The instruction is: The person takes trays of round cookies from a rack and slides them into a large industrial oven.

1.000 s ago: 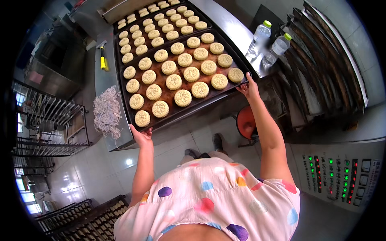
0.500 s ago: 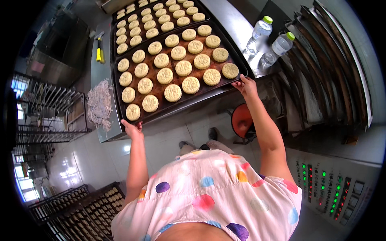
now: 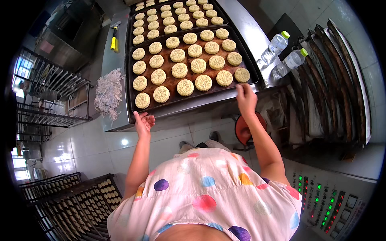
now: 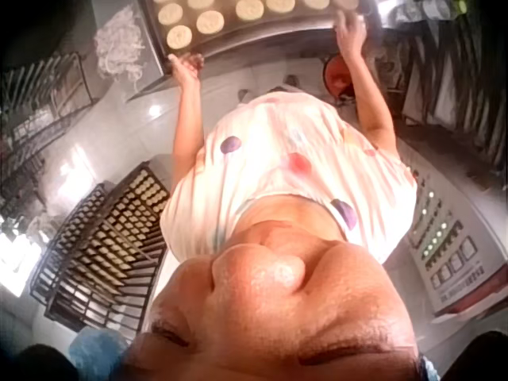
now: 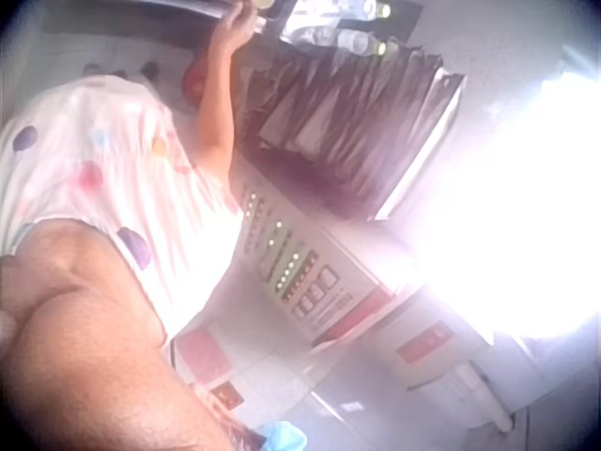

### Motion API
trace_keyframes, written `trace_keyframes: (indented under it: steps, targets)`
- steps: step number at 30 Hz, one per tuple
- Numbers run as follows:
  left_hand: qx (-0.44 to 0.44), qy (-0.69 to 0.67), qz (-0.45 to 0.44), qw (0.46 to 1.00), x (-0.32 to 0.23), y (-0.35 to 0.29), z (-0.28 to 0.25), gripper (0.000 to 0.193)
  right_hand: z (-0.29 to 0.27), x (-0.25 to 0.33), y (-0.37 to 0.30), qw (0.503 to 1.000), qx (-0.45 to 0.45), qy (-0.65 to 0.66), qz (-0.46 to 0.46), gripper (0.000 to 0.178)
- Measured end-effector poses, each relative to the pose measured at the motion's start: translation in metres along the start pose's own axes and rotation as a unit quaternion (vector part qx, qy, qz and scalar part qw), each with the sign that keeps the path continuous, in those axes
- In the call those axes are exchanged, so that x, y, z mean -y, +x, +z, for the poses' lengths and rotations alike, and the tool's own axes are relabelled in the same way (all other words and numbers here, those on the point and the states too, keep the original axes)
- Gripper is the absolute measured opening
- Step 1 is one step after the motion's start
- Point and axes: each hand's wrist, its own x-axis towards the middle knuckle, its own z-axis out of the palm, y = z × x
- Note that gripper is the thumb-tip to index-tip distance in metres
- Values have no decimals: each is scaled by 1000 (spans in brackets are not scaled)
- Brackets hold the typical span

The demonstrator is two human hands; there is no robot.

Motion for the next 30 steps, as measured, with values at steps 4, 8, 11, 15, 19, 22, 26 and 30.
trace_keyframes:
  steps: [4, 8, 11, 15, 19, 22, 26, 30]
  targets:
    - [27, 196, 71, 978, 3, -20, -22, 50, 59, 78, 5, 929, 138, -187, -288, 22]
    - [24, 346, 204, 916, -9, -34, -33, 30, 119, 90, 12, 857, 204, -265, -393, 45]
    - [-26, 406, 327, 853, -30, -31, -56, 23, 145, 97, 11, 818, 278, -367, -344, 53]
    - [-53, 509, 485, 709, -64, -17, -68, 19, 164, 88, 11, 780, 332, -435, -304, 61]
    - [-72, 530, 550, 641, -78, 21, -76, 20, 172, 96, 12, 768, 336, -450, -307, 55]
    - [-80, 560, 510, 648, -80, 49, -72, 24, 178, 94, 18, 750, 346, -471, -308, 52]
    - [-144, 591, 485, 628, -68, 65, -68, 27, 180, 90, 20, 747, 331, -473, -329, 49]
    - [-130, 583, 482, 641, -66, 66, -66, 28, 178, 87, 22, 758, 328, -456, -333, 48]
